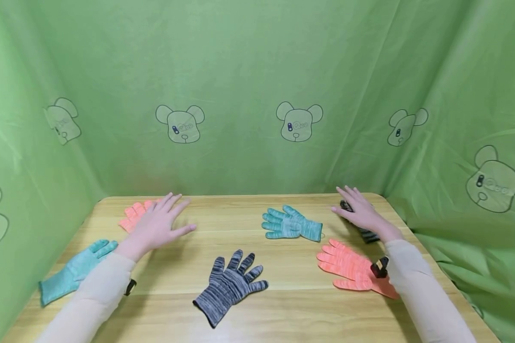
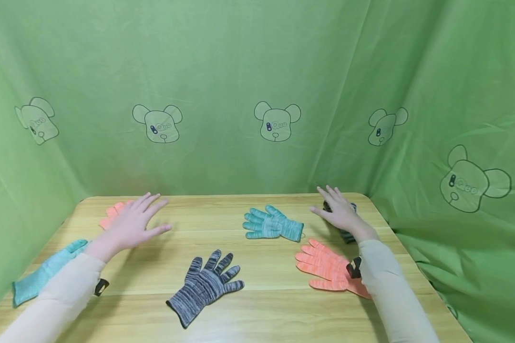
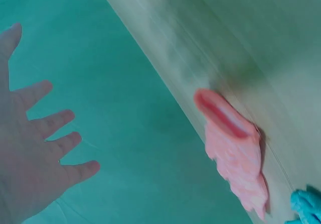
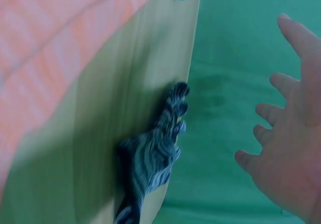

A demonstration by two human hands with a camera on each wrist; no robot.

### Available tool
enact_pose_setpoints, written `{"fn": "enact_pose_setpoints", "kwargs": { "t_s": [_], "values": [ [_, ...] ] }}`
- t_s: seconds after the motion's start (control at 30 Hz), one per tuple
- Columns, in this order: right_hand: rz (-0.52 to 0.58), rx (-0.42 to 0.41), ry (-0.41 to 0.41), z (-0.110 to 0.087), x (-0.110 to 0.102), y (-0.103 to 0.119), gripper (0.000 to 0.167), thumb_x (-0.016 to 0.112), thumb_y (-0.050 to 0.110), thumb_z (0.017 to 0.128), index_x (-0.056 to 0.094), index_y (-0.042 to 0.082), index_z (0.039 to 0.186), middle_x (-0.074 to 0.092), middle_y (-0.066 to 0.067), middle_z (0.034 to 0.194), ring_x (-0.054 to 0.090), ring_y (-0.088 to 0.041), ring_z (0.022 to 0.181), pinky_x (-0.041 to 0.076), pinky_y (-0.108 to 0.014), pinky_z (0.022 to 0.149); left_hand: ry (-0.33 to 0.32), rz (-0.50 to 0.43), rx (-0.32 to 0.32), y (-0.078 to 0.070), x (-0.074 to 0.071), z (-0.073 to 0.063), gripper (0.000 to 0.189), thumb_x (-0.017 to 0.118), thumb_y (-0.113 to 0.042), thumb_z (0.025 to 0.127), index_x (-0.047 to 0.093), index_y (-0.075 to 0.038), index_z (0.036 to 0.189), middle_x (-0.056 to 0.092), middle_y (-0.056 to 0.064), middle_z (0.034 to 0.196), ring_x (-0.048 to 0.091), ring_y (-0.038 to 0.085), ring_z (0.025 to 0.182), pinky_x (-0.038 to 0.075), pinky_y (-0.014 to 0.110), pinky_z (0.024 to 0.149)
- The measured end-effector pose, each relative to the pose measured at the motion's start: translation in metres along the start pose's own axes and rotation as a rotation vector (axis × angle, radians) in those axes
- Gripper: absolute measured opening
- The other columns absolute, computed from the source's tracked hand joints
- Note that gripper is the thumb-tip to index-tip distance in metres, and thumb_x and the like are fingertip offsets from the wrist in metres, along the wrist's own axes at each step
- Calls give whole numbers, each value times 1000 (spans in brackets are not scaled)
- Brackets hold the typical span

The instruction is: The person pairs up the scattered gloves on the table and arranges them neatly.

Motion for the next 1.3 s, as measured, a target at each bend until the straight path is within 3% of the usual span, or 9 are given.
{"fn": "enact_pose_setpoints", "kwargs": {
  "t_s": [0.2,0.4,0.63,0.8,1.13,1.3],
  "values": [
    [46,43,13,-7,-3,-13,85,50,56,95,10,14,157,2,-28,161,-5,-51,146,2,-76,111,-43,-10,96,-18,3,-5,80,54,-66,87,38,-20,150,33,15,157,25,40,146,24,64,116],
    [34,67,26,-10,-4,-25,86,49,56,96,10,10,157,4,-31,159,2,-53,145,7,-76,110,-50,-32,180,-33,7,-9,76,56,-64,88,39,-22,149,37,15,155,31,39,144,29,59,116],
    [51,64,19,-13,-3,-38,87,50,53,96,9,4,156,10,-34,157,9,-56,143,11,-74,111,-62,-72,321,-52,13,-14,71,61,-57,88,45,-19,146,44,17,150,43,39,137,37,57,112],
    [81,86,23,-11,1,-49,88,50,49,97,6,1,155,10,-35,157,9,-57,142,12,-73,112,27,-136,352,-62,18,-19,71,64,-53,88,43,-19,147,42,16,151,42,37,138,36,55,113],
    [110,107,56,-10,7,-68,91,53,47,97,6,-7,153,12,-40,153,14,-60,138,17,-73,110,275,-279,341,-78,32,-22,80,69,-54,82,40,-20,148,39,12,154,38,34,141,34,54,115],
    [110,132,77,-11,6,-69,90,57,41,96,8,-9,152,15,-43,150,18,-61,135,21,-72,109,334,-290,393,-84,39,-24,82,72,-52,80,42,-16,147,44,12,151,43,33,138,37,54,113]
  ]
}}
Point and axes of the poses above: each hand's wrist, its own z-axis towards the middle knuckle, its own x-axis out of the palm, y = z × x, the point moved 1 cm from there along z, towards the middle knuckle
